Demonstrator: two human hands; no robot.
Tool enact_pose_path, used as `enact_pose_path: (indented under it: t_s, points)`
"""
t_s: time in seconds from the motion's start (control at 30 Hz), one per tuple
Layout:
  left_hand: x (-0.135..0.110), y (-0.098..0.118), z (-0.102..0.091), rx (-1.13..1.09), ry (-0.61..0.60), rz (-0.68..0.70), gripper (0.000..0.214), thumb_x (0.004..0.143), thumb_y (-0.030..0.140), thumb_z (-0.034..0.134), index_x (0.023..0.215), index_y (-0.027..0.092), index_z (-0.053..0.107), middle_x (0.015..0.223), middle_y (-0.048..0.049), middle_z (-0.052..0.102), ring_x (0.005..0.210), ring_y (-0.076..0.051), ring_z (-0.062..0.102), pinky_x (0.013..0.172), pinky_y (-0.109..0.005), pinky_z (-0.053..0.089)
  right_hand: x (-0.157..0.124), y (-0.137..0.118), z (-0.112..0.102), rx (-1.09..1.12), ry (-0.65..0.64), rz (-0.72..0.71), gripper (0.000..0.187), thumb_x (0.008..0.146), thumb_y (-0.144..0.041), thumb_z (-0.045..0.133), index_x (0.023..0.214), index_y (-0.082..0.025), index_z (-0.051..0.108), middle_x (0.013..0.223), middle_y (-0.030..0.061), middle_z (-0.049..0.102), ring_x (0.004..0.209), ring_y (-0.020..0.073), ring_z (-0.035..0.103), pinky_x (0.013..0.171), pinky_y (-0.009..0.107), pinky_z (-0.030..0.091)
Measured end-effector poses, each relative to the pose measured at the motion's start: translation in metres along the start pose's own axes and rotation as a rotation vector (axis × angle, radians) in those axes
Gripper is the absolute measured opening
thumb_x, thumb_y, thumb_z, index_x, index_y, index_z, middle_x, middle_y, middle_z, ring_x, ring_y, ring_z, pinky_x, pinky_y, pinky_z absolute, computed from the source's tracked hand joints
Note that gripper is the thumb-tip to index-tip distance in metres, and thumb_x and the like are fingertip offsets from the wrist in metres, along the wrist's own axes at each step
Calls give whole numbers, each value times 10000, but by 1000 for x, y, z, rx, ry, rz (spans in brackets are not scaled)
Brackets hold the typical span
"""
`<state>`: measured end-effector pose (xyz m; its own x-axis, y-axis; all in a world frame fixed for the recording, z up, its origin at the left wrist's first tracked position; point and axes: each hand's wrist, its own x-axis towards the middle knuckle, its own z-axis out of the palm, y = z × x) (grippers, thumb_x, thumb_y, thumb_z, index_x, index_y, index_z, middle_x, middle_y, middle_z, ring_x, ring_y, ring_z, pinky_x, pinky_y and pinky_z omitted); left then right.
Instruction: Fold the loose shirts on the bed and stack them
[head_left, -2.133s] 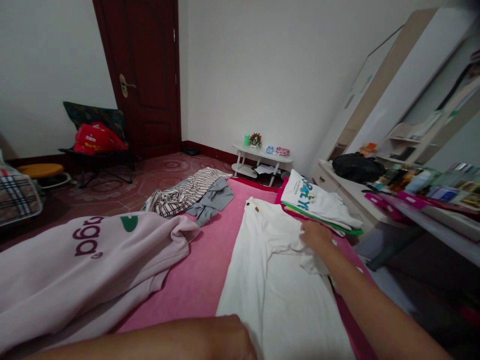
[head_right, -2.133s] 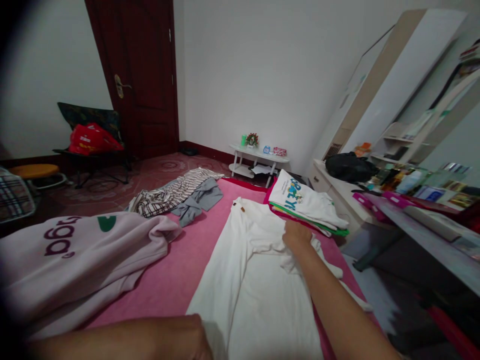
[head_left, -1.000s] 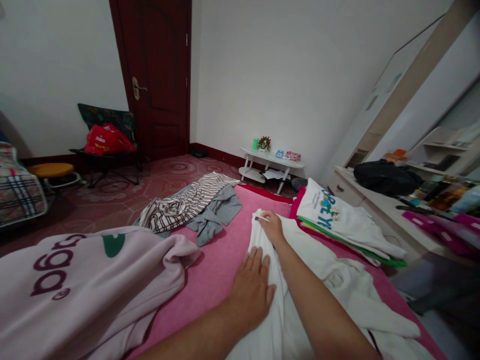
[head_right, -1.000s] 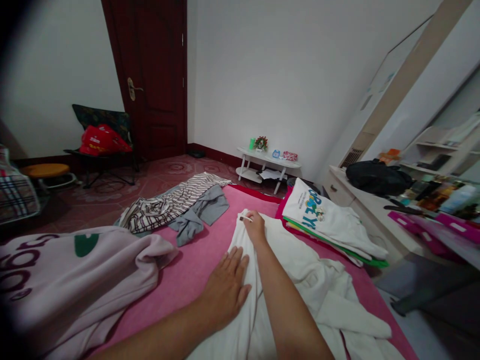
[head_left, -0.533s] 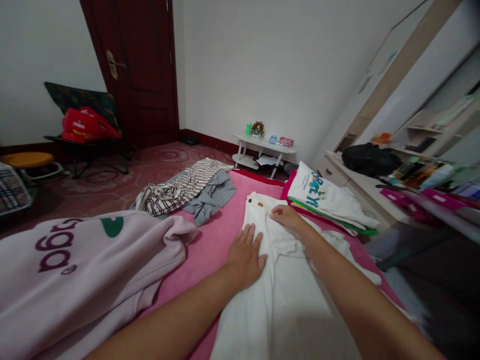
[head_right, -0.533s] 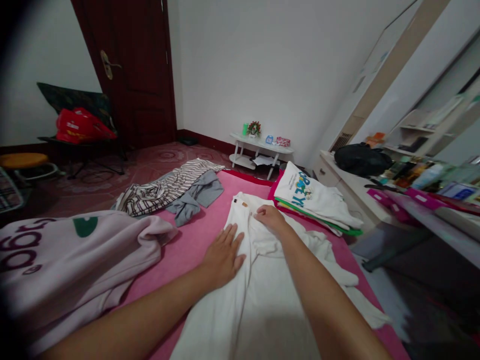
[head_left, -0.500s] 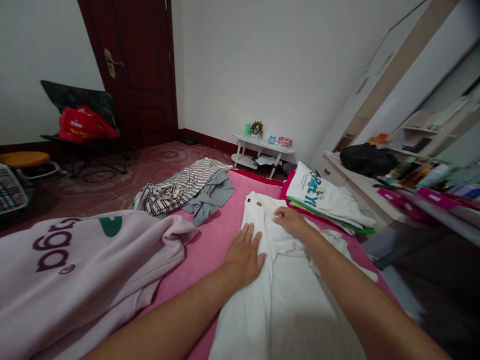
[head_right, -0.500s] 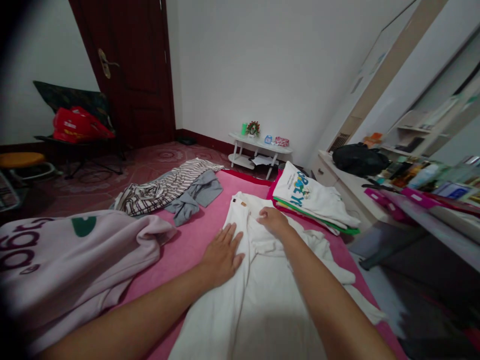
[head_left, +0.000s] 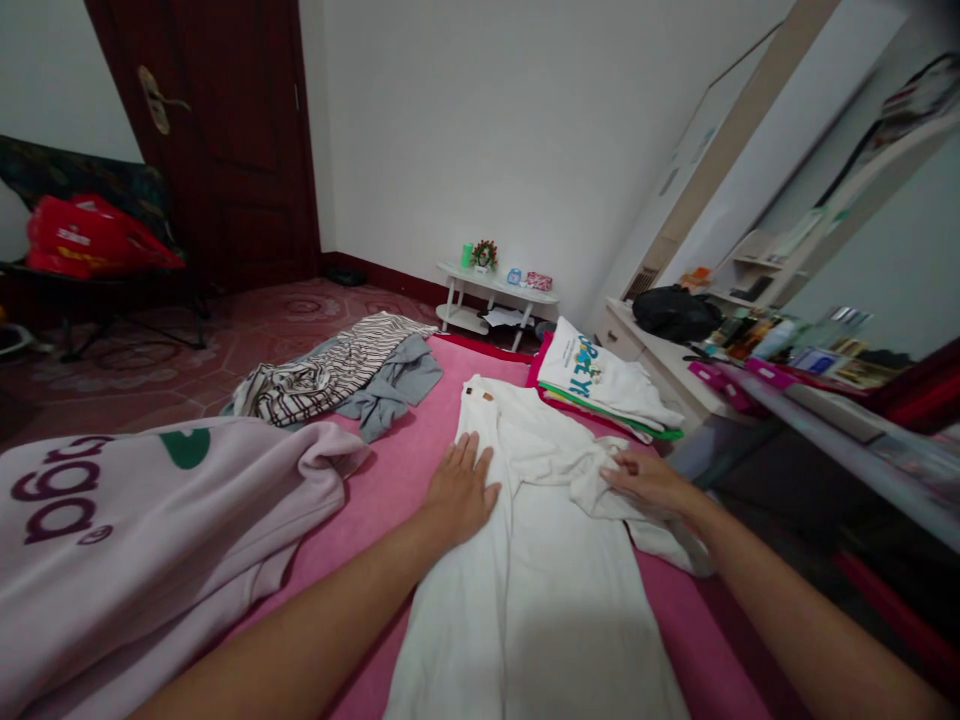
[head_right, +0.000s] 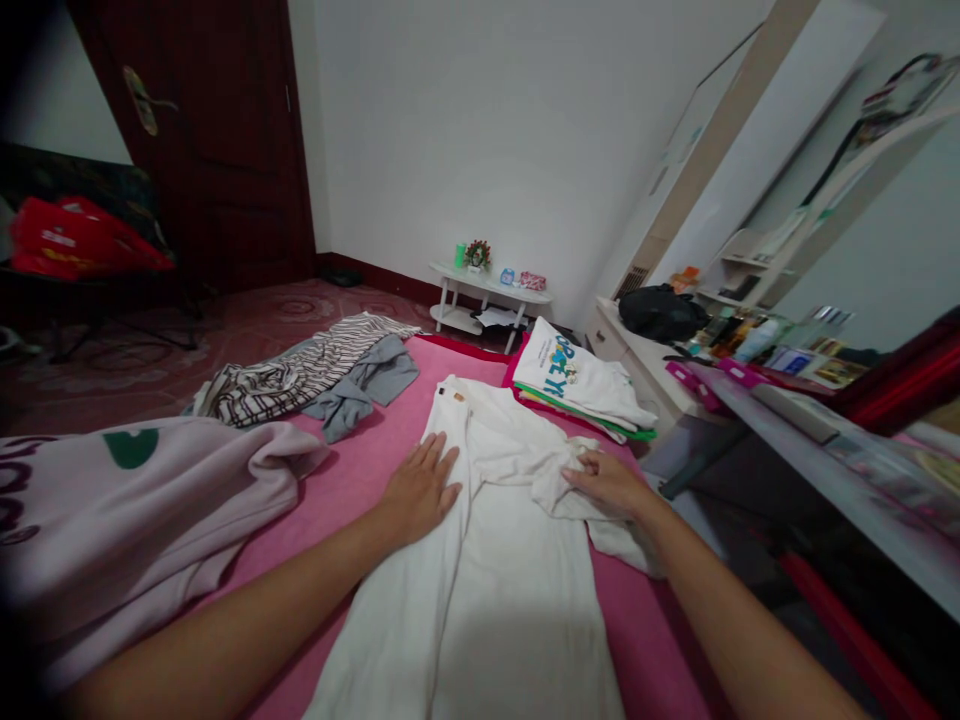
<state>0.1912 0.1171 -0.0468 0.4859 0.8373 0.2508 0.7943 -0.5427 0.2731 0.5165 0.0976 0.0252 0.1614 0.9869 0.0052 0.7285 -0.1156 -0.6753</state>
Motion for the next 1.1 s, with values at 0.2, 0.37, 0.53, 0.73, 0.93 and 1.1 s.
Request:
enact_pose_path:
  t_s: [0.2, 0.37, 0.53, 0.73, 0.93, 1.1]
  points:
    - [0, 0, 0, 3, 9, 7, 572, 929, 424, 354, 1417, 128, 383, 1533, -152, 255, 1423, -294, 185, 1152, -452, 170, -24, -13, -1, 316, 273, 94, 242, 646, -425, 665, 662, -190, 608, 583, -18, 599, 534, 139, 537, 485, 234, 389]
    - [-2, 1, 0, -1, 20, -2, 564, 920, 415, 376, 1408, 131, 393, 1539, -156, 233, 1425, -304, 174, 1145, -471, 181, -37, -16, -10, 365, 426, 136, 276, 597, -413, 701, 740, -185, 640, 656, 20, 655, 547, 159, 574, 478, 249, 419]
    - [0, 2, -3, 34, 91, 105, 500, 892, 367, 415, 1311, 103, 482, 1560, -127, 181, 1441, -299, 85, 1160, -459, 147, -40, -14, -26, 257, 392, 161, 314, 534, -449, 737, 685, -195, 634, 593, 24, 638, 490, 173, 558, 432, 268, 409]
    - [29, -5, -8, 33, -55, 193, 478, 880, 305, 422, 1284, 50, 451, 1398, -203, 433, 1317, -271, 375, 1076, -372, 321, -49, -29, -59, 9, 9, 64, 301, 508, -431, 763, 694, -207, 686, 678, 41, 658, 610, 188, 585, 520, 273, 439]
    - [69, -13, -8, 43, -95, 165, 511, 925, 363, 381, 1359, 94, 384, 1424, -185, 394, 1283, -315, 371, 1029, -429, 341, -68, -21, -88, -84, -196, 116, 228, 508, -404, 774, 520, -231, 627, 597, 77, 584, 555, 196, 523, 495, 311, 394]
    - [88, -27, -10, 25, -192, 171, 691, 858, 563, 478, 1392, 143, 356, 1470, -169, 346, 1294, -336, 348, 1019, -447, 346, -81, -28, -87, 51, 348, 94, 311, 598, -459, 710, 481, -246, 517, 555, 53, 518, 508, 169, 473, 458, 305, 352]
